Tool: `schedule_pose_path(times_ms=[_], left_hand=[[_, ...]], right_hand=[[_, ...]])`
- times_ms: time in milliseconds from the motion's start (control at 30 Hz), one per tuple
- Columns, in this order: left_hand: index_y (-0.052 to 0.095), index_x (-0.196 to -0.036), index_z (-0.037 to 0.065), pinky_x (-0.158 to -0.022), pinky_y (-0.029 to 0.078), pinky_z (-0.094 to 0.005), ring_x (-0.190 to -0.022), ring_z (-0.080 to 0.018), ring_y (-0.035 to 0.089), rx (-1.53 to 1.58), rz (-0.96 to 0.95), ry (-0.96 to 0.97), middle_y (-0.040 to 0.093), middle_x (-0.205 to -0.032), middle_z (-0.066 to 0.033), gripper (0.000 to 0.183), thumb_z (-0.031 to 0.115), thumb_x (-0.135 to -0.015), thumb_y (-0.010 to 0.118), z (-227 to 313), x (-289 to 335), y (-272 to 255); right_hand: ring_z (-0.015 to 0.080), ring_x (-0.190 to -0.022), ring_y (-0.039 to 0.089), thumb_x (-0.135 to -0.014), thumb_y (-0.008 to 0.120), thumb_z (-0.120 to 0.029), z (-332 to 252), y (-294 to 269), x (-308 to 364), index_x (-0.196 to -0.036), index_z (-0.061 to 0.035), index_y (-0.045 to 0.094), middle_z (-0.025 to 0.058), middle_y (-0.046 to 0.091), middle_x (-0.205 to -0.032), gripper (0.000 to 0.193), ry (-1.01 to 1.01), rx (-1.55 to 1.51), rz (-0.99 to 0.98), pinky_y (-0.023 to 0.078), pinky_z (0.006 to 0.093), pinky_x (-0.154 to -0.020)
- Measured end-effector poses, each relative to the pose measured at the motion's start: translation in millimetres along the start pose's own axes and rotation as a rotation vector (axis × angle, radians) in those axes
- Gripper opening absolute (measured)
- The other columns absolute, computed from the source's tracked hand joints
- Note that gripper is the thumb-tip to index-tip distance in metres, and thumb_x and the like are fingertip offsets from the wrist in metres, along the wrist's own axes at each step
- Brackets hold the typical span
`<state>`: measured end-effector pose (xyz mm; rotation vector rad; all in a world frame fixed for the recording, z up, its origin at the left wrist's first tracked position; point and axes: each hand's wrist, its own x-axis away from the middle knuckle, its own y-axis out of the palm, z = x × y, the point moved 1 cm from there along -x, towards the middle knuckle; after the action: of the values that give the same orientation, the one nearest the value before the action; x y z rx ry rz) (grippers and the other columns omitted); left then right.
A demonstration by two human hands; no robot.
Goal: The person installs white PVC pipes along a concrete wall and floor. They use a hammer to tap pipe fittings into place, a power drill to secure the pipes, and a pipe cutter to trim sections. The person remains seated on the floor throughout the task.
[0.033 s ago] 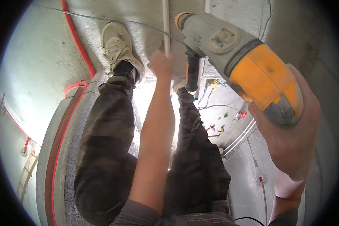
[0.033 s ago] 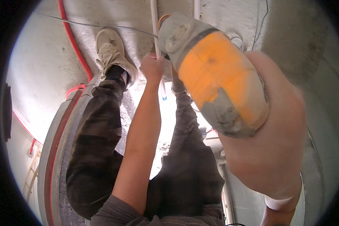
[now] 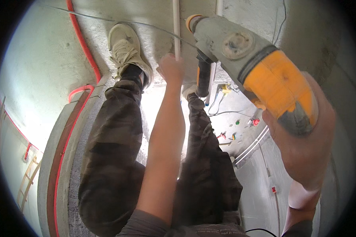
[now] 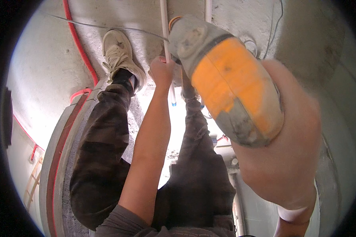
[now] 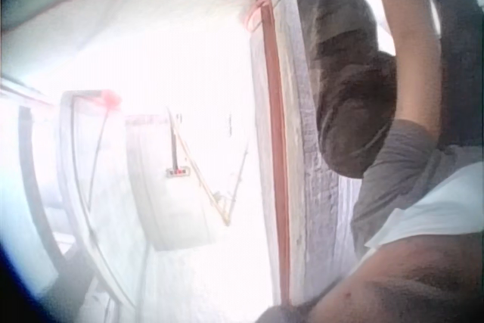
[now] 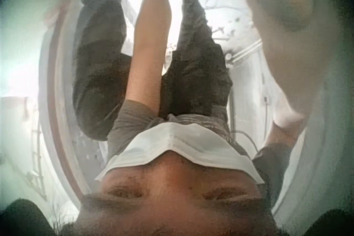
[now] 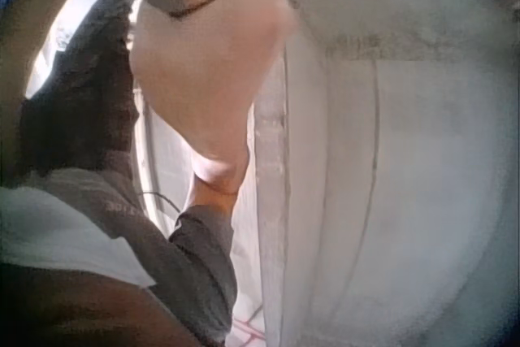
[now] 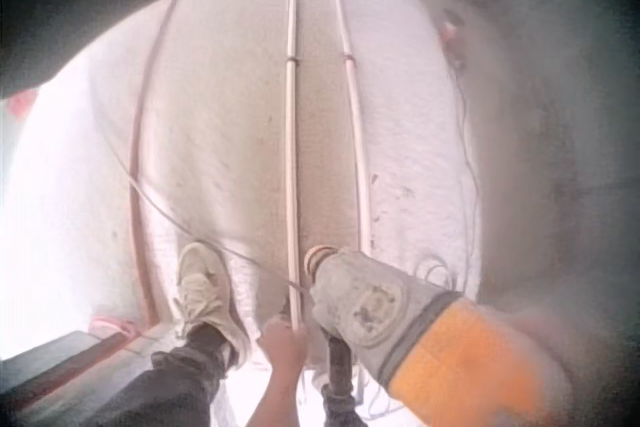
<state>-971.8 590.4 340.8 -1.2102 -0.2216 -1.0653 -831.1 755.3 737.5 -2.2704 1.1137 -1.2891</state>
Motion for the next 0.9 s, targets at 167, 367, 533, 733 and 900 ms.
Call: schedule_pose_path(times_ms=[167,367,533,733,900], left_hand=[[0.078,-0.093,0.003,-0.096,0.046,-0.0532,-0.105,-0.0372,0.069,-0.005,0.068,-0.005,0.075,-0.102,-0.0164,0.024,0.024,-0.086,0.070,-4,1,3],[0.079,-0.091,0.004,-0.095,0.046,-0.0533,-0.100,-0.0377,0.070,0.029,0.051,-0.053,0.075,-0.097,-0.0173,0.023,0.025,-0.083,0.071,0,4,-3],[0.079,-0.090,0.005,-0.093,0.048,-0.0527,-0.098,-0.0379,0.071,0.067,0.061,-0.070,0.076,-0.097,-0.0183,0.022,0.024,-0.080,0.074,-2,1,0],[0.080,-0.086,0.002,-0.083,0.057,-0.0472,-0.083,-0.0385,0.075,0.202,0.008,-0.099,0.077,-0.086,-0.0220,0.024,0.023,-0.077,0.076,0,-3,-18],[0.081,-0.085,0.000,-0.080,0.058,-0.0440,-0.080,-0.0369,0.076,0.196,0.001,-0.089,0.077,-0.083,-0.0219,0.024,0.020,-0.073,0.078,-4,-8,-17]], right_hand=[[0.0240,-0.098,0.071,-0.079,0.080,0.007,-9,-4,17,-0.121,-0.0008,0.065,0.0130,0.070,-0.107,0.045,-0.034,0.095,-0.017,0.052,0.0369,-0.091],[0.0318,-0.095,0.073,-0.070,0.083,0.002,-2,-5,20,-0.131,0.0009,0.059,0.0165,0.070,-0.105,0.066,-0.111,0.157,-0.038,0.056,0.0379,-0.086],[0.0264,-0.104,0.072,-0.074,0.082,0.004,-10,-13,29,-0.134,0.0006,0.058,0.0141,0.070,-0.114,0.065,0.003,0.168,-0.045,0.054,0.0360,-0.095],[0.0243,-0.106,0.073,-0.076,0.087,0.004,-8,-26,25,-0.137,0.0006,0.059,0.0127,0.071,-0.119,0.067,-0.069,0.268,-0.074,0.056,0.0344,-0.096],[0.0249,-0.106,0.073,-0.072,0.092,0.004,-9,-25,18,-0.135,-0.0027,0.062,0.0126,0.071,-0.117,0.070,-0.035,0.202,-0.083,0.057,0.0347,-0.096]])
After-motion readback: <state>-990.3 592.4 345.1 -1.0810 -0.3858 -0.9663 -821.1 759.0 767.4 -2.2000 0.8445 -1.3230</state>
